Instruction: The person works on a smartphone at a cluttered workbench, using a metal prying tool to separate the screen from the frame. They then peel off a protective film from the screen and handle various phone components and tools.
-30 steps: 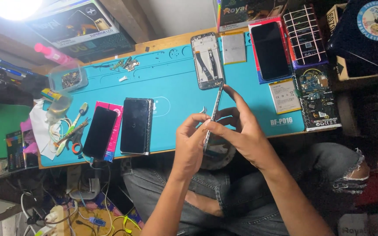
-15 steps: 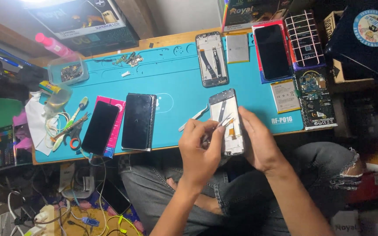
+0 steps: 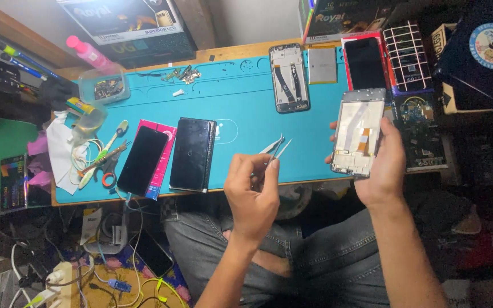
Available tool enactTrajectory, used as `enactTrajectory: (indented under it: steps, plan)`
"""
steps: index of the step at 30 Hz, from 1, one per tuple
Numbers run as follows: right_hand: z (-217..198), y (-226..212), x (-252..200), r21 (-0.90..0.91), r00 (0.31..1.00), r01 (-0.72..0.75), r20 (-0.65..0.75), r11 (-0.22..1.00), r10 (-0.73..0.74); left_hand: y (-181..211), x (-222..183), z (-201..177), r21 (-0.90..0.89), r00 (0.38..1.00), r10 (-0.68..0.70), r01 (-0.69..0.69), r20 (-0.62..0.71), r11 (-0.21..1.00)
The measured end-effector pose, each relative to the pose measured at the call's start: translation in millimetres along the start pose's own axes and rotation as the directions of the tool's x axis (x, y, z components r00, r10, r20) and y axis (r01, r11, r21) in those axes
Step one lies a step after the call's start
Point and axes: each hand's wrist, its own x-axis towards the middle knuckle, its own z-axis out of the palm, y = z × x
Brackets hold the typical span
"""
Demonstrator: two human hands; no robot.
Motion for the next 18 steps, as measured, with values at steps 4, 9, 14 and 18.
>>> enactTrajectory:
  steps: [4, 9, 14, 18]
  plan:
    - [31, -7, -25, 0.144, 0.981, -0.191, 0.011, 0.971, 0.192, 16, -4, 6, -0.08, 0.996, -0.045, 0.052, 0.082, 0.995]
    - [22, 18, -22, 0.148, 0.947, -0.322, 0.053, 0.935, 0.317, 16, -4, 15, -0.02, 0.993, 0.007, -0.004, 0.122, 1.0]
    - [-3, 39, -1, 0.143, 0.92, -0.389, 0.119, 0.91, 0.374, -3, -2, 18, 0.05, 0.99, -0.017, 0.01, 0.137, 0.999]
    - [0, 37, -3, 0.136, 0.917, -0.395, 0.123, 0.909, 0.38, -1, 2, 19, 0.039, 0.99, -0.034, 0.029, 0.139, 0.999]
